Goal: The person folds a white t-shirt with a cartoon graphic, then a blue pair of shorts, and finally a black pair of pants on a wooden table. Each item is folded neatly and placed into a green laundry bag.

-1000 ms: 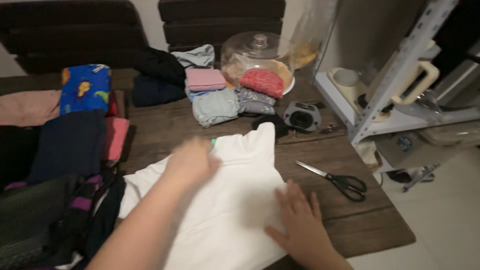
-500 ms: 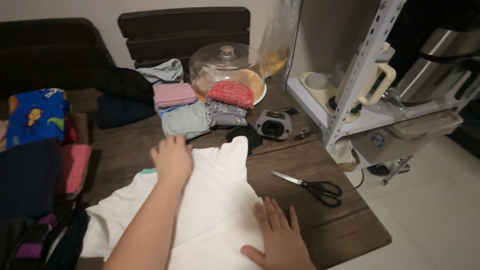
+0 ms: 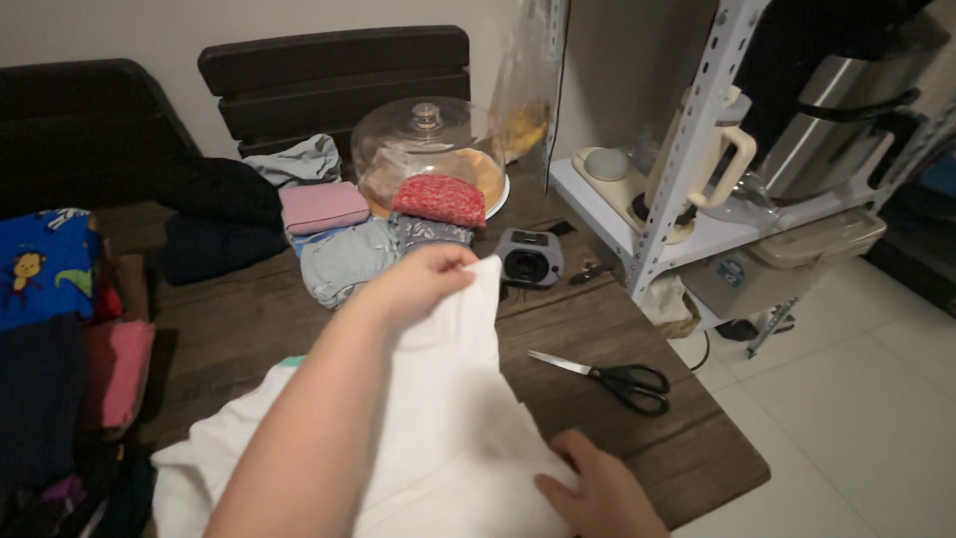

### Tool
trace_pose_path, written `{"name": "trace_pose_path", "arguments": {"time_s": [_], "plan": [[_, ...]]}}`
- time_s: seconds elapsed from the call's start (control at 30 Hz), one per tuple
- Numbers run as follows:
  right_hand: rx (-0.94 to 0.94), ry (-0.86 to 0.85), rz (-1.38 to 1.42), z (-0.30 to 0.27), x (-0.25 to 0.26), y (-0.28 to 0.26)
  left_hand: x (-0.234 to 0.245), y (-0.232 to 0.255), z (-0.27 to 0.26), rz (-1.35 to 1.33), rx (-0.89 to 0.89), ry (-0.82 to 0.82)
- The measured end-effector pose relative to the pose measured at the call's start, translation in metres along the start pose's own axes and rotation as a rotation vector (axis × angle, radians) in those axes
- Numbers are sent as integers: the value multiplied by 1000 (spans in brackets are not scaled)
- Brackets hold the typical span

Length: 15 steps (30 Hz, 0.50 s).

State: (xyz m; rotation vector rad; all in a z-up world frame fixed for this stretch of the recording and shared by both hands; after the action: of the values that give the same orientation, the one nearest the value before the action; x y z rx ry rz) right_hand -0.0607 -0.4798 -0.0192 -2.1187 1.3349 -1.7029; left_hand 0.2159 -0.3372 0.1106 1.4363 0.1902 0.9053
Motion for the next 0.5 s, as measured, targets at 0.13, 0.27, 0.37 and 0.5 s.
{"name": "trace_pose_path", "arguments": {"time_s": [0.13, 0.27, 0.37, 0.5], "plan": [[71, 56, 163, -6, 10, -2, 20, -22, -15, 37, 87, 1], [89, 97, 229, -34, 15, -20, 44, -14, -41, -172, 20, 118], [94, 24, 99, -72, -3, -58, 83, -12, -75, -163, -182, 144], [141, -223, -131, -73, -71, -75, 135, -68, -142, 263, -30, 188]]}}
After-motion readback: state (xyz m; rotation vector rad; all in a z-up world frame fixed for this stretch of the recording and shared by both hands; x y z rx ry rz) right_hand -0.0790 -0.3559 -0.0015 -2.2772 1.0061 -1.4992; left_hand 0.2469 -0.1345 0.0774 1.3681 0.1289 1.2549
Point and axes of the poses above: each hand's wrist, its own z-axis towards the middle knuckle, its own x-axis out of the back of the hand, y = z × x, the point moved 9 cm from there along z, towards the middle knuckle, and after that the axes turned 10 degrees about -x, right-handed, at the moved point
